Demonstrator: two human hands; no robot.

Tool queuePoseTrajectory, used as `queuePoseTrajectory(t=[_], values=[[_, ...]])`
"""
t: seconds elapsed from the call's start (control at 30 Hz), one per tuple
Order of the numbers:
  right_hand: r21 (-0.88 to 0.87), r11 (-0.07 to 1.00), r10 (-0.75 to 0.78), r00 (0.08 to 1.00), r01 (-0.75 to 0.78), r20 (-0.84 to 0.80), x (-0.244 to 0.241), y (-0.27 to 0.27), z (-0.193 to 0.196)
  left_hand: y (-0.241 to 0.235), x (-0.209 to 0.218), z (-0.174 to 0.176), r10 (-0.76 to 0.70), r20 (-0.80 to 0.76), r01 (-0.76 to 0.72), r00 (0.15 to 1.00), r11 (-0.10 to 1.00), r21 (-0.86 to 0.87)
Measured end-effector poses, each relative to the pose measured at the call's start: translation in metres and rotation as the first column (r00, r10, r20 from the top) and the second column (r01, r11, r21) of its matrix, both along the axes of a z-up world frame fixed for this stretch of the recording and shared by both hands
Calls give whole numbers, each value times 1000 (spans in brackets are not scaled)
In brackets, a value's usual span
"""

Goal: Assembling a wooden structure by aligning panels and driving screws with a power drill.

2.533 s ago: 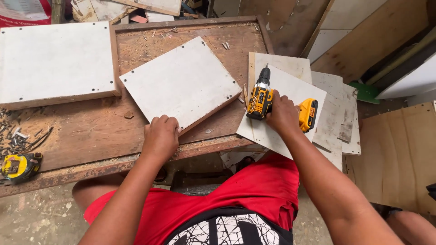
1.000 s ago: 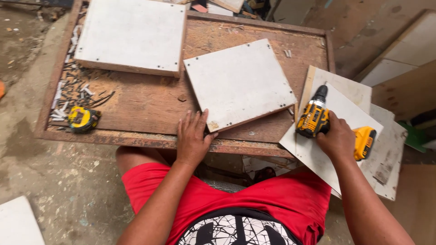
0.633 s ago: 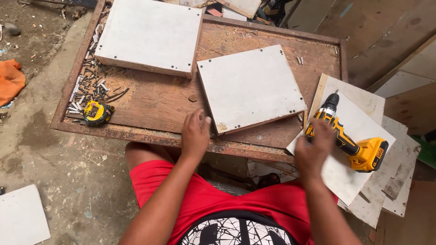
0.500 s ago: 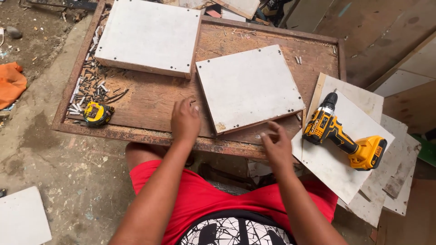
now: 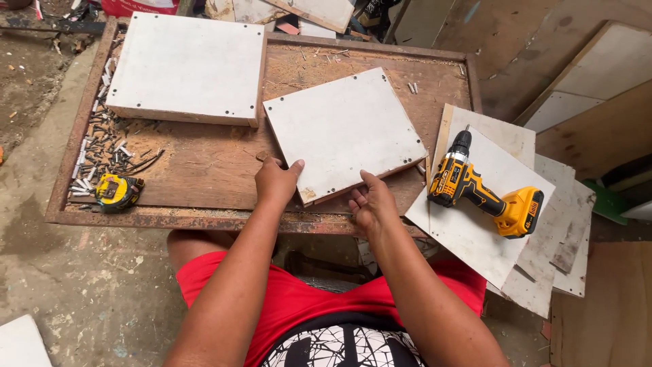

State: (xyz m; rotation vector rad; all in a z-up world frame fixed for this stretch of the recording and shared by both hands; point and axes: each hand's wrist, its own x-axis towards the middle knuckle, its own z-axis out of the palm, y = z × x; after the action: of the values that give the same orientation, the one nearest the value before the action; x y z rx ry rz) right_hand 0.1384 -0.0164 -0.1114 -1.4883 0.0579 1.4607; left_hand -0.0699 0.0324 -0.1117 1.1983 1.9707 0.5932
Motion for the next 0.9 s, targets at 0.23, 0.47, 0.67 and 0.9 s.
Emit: queuePoseTrajectory(t=[0.23,0.47,0.67,0.9], values=[[-58,998,-36,997,32,-62,-5,1,20,10,2,-12,-27,87,40,996,987,-155],[92,996,2,1000,1,-27,-11,-2,-4,-12,10,73,241,499,-113,833,955,-273],[224,974,26,999,-21,-19,-5,-12,12,-14,28,67,249,709,-118,660,966,-230],[231,970,34,984,-75,174,4,-24,26,-62,47,128,292,706,-140,646,954,-266]])
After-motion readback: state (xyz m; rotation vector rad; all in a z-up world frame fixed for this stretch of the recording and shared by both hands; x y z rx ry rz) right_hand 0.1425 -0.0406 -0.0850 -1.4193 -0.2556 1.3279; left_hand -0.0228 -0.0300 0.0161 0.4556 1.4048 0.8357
